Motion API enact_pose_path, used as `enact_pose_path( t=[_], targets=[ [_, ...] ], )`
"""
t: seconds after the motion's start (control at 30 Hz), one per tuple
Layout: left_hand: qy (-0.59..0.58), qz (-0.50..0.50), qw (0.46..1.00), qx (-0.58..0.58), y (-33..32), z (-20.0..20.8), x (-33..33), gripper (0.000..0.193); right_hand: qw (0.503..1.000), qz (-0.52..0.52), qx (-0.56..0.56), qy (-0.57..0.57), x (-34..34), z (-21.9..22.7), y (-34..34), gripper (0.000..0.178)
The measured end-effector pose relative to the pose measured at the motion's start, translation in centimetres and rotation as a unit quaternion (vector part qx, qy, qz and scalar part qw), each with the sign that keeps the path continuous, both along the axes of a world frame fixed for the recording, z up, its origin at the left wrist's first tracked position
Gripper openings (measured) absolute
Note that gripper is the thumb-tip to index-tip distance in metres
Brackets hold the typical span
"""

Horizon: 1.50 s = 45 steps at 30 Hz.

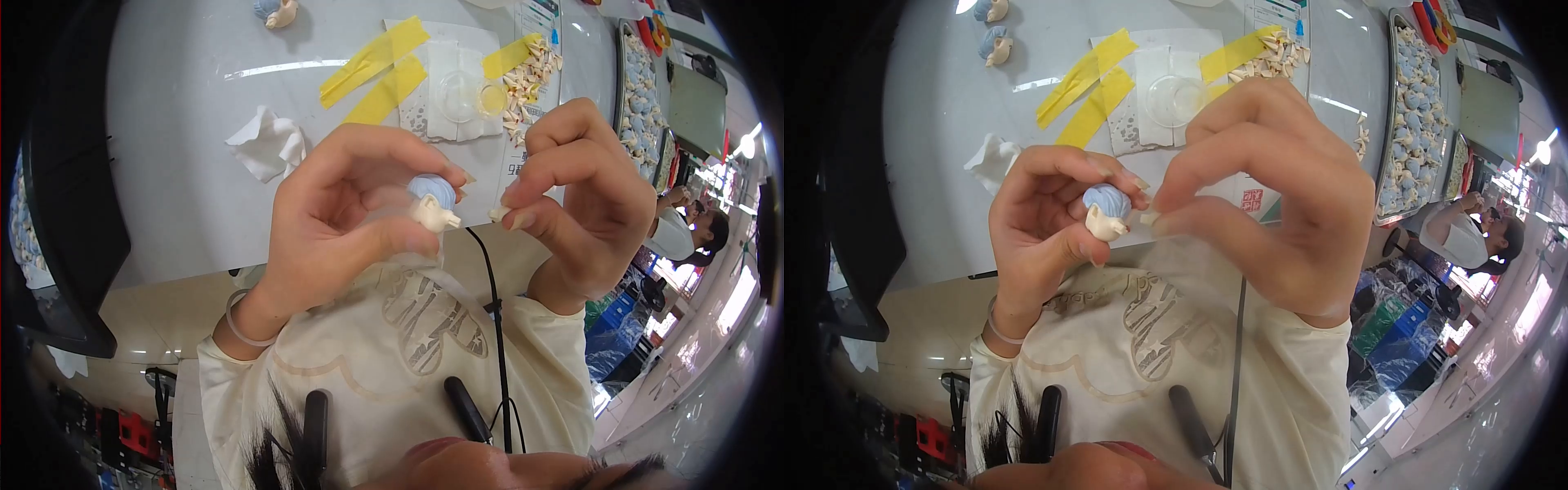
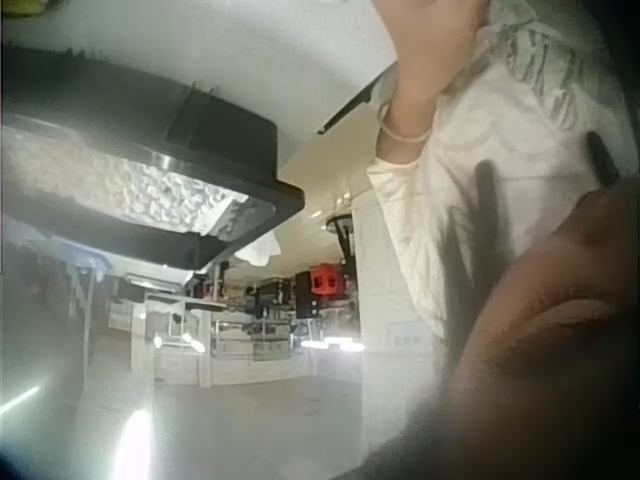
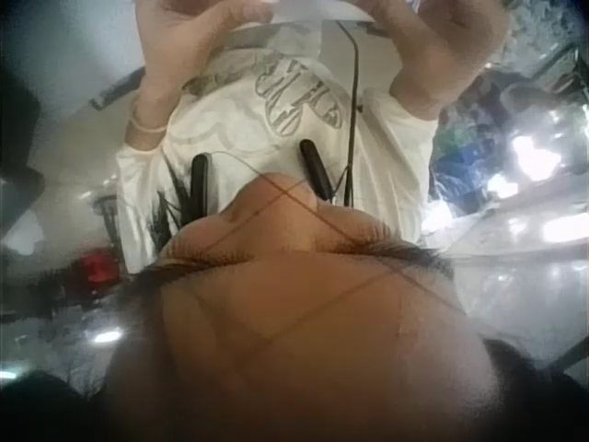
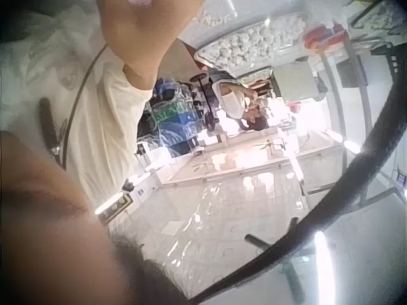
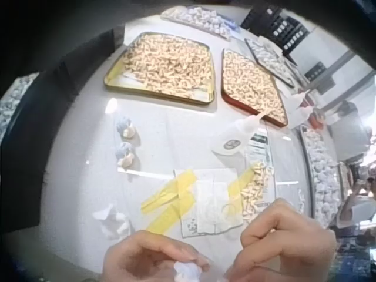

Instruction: The person glues small ear components onto figurine heads by hand, using a glue bottle to apply adhesive.

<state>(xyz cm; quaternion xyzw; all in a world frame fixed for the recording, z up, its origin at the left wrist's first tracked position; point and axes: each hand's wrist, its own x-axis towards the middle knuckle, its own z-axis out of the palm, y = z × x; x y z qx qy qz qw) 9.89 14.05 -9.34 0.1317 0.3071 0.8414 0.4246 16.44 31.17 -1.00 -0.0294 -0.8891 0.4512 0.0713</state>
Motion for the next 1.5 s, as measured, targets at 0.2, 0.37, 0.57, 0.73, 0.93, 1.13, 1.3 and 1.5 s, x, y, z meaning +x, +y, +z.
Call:
enact_pose_path(
  t=[0.2, 0.37, 0.57, 0.73, 0.93, 1.13, 1.3, 1.5],
  targets=[
    [0.142, 0.033, 0.989, -0.003, -0.2, -0.8, -0.3, 0.034, 0.998, 0.003, -0.033, -0.048, -0.4, 0.5, -0.5, 0.025],
    [0.207, 0.061, 0.975, -0.049, -0.2, -0.5, -0.1, 0.030, 0.997, 0.018, -0.042, -0.060, -0.4, -0.2, -0.7, 0.024],
    [0.191, 0.047, 0.979, -0.059, -0.2, -0.1, 0.1, 0.031, 0.994, 0.004, -0.044, -0.100, -0.4, -0.1, -1.2, 0.022],
    [0.213, 0.042, 0.975, -0.044, -0.4, -0.7, 0.0, 0.044, 0.993, -0.002, -0.025, -0.112, -0.6, 0.2, -1.5, 0.021],
    [0.214, 0.025, 0.974, -0.068, -0.5, -0.4, -0.2, 0.045, 0.991, -0.002, -0.051, -0.124, -0.8, 0.0, -1.4, 0.021],
    [0.028, -0.012, 0.999, 0.024, -0.8, -0.5, 0.2, 0.038, 0.986, 0.013, -0.152, -0.066, -0.6, -1.2, -0.8, 0.021],
    [0.036, -0.025, 0.999, 0.032, -0.7, -0.5, -0.1, 0.035, 0.993, 0.043, -0.107, 0.004, -0.7, -1.5, -0.7, 0.021],
    [0.057, -0.026, 0.998, 0.019, -0.7, -0.4, -0.2, 0.032, 0.983, 0.111, 0.068, 0.133, -0.7, -1.8, -0.3, 0.017]
  ],
)
